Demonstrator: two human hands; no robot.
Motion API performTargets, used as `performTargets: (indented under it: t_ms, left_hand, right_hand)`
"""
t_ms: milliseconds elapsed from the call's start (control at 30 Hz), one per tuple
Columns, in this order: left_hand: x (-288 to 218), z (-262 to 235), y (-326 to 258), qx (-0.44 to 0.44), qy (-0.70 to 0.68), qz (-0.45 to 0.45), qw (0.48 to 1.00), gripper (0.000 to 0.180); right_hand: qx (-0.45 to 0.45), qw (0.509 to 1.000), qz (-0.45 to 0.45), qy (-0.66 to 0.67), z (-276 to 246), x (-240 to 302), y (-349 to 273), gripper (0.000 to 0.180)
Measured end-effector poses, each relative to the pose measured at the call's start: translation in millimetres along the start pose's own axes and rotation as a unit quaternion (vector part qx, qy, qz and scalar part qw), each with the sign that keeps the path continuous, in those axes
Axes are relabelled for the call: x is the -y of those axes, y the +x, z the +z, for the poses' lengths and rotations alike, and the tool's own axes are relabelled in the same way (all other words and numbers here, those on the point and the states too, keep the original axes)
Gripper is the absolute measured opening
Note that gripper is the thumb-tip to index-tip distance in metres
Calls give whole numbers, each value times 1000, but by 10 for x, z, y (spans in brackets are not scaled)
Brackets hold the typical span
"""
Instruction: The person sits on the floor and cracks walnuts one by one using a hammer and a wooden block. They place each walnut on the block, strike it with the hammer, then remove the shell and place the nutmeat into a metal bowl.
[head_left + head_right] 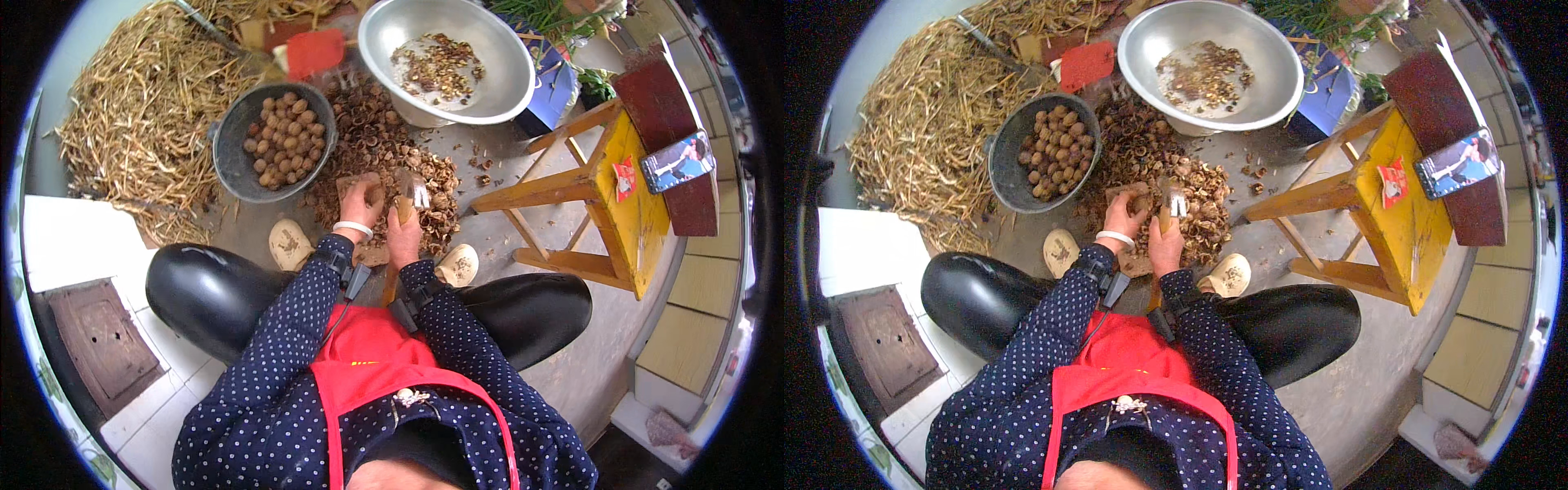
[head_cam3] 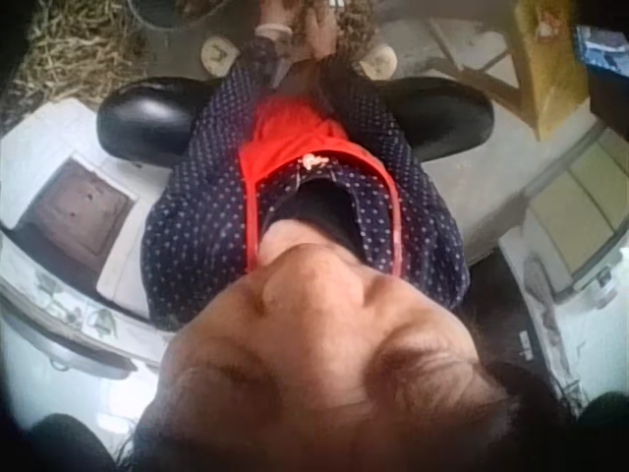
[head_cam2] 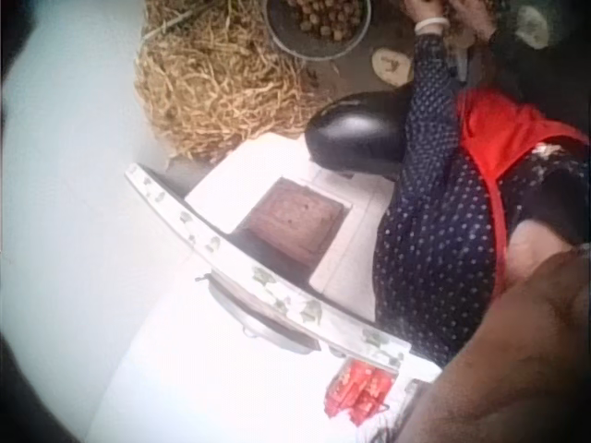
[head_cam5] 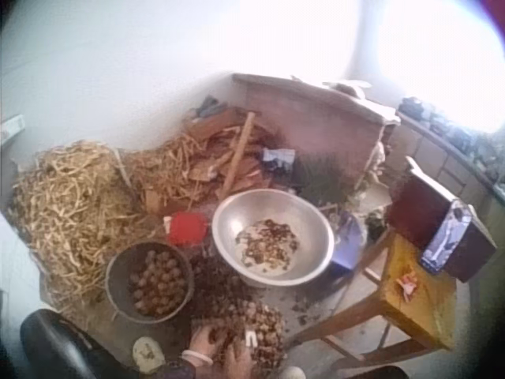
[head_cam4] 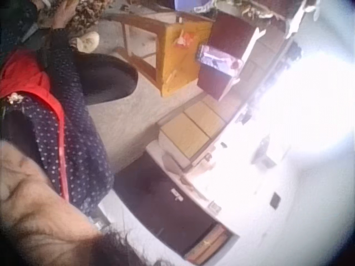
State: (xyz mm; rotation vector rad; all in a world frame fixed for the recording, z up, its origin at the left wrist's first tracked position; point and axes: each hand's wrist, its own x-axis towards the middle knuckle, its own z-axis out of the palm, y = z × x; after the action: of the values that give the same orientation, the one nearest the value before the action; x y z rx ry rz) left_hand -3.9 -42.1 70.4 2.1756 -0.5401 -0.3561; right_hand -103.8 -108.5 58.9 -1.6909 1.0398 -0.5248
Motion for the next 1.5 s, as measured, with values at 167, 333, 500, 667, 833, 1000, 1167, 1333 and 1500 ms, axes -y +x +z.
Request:
performTargets:
  t_ms: [167,333,500,667,833,1000,1167,1333,1500]
  left_hand:
    - [590,176,-157,26,108,-70,991,51]
    - [704,209,-182,38,75,-31,996,57]
    - [680,239,-174,-41,14,-71,997,57]
    - [744,278,-157,-40,-27,-98,994,62]
    - [736,242,-166,-48,-6,-67,997,57]
    - [735,194,-187,-11,56,-15,998,51]
    - [760,244,-243,-11,-48,-44,998,42]
    - [766,291,-232,-40,-66,-73,994,50]
    - [812,311,-224,-46,-41,-57,996,58]
  right_hand:
    - [99,995,32,-11,-19,-100,-65,31]
    - [140,979,-3,-146,-30,-77,-176,33]
    - [200,979,-23,-21,-8,-58,-199,31]
    - [192,963,-32,-187,50,-137,-296,31]
    - [175,983,-6,-62,7,-25,-234,28]
    - [128,986,-43,-93,-29,131,-212,27]
    - [167,981,-34,-92,-47,119,-227,30]
    - [190,972,-19,-138,39,-21,-280,30]
    - [192,965,15,-178,0,-57,-272,30]
